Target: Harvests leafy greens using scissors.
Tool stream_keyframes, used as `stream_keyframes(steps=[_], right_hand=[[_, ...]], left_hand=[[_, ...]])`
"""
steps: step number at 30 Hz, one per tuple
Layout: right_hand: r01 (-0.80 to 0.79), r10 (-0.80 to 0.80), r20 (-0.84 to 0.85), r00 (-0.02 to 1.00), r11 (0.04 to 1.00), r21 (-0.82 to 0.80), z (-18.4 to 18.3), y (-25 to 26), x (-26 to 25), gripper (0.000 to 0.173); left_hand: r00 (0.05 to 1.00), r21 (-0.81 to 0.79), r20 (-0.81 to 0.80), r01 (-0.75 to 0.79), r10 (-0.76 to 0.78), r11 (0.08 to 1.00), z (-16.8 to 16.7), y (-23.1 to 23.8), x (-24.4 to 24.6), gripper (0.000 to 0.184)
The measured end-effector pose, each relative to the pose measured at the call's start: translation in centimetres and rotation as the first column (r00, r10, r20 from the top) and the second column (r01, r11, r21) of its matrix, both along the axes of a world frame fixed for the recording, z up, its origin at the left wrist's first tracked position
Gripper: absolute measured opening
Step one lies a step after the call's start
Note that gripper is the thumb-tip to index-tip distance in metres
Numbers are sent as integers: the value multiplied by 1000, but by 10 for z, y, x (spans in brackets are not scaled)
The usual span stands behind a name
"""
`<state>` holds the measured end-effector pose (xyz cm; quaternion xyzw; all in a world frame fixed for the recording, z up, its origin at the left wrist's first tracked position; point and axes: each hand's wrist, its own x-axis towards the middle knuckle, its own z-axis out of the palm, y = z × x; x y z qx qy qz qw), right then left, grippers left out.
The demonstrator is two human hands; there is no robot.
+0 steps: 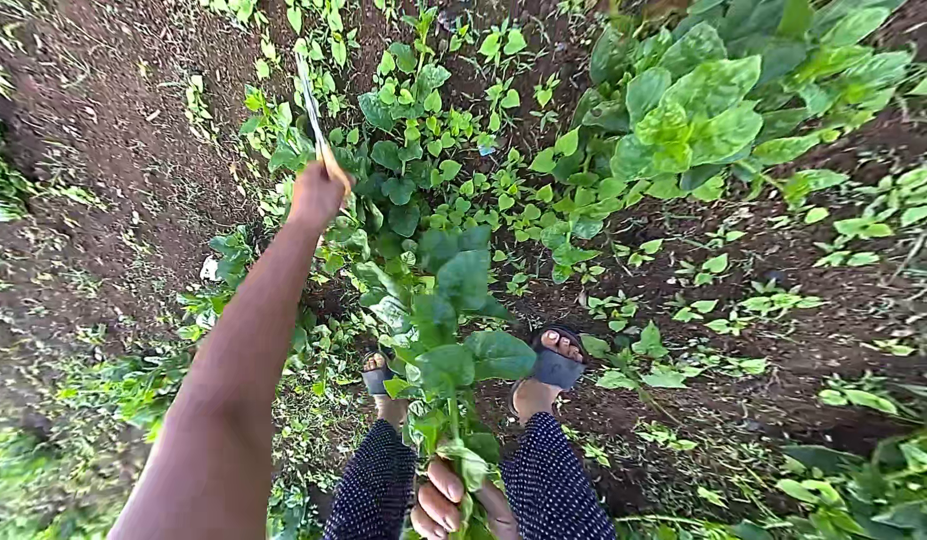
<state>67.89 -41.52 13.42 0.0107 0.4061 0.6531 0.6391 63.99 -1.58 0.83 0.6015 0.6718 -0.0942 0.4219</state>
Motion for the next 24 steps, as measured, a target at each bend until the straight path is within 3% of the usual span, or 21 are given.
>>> stream_keyframes(steps=[4,9,11,13,17,20,24], right_hand=[[70,-80,-84,993,991,-117,6,19,40,26],[35,-12,123,992,982,-188,-7,3,52,31],[-11,77,194,978,947,-323,-5,9,56,28],[-39,147,193,970,881,-472,-5,18,55,27],[41,71,214,974,877,-478,-23,26,53,33],[66,67,262,963,880,-471,-28,37,56,38],[22,242,364,899,806,-591,-32,51,54,34]], left_hand=[[973,115,-230,12,15,993,-60,24,45,50],[952,120,-297,-45,79,992,-96,21,65,42],[952,111,-291,-62,92,992,-90,19,65,40],[967,133,-180,-158,180,978,-76,5,50,37],[944,97,118,-320,308,942,-31,-70,5,40],[975,122,99,-209,197,970,-2,-131,-28,36],[1000,142,13,12,-14,990,6,-167,-36,31]])
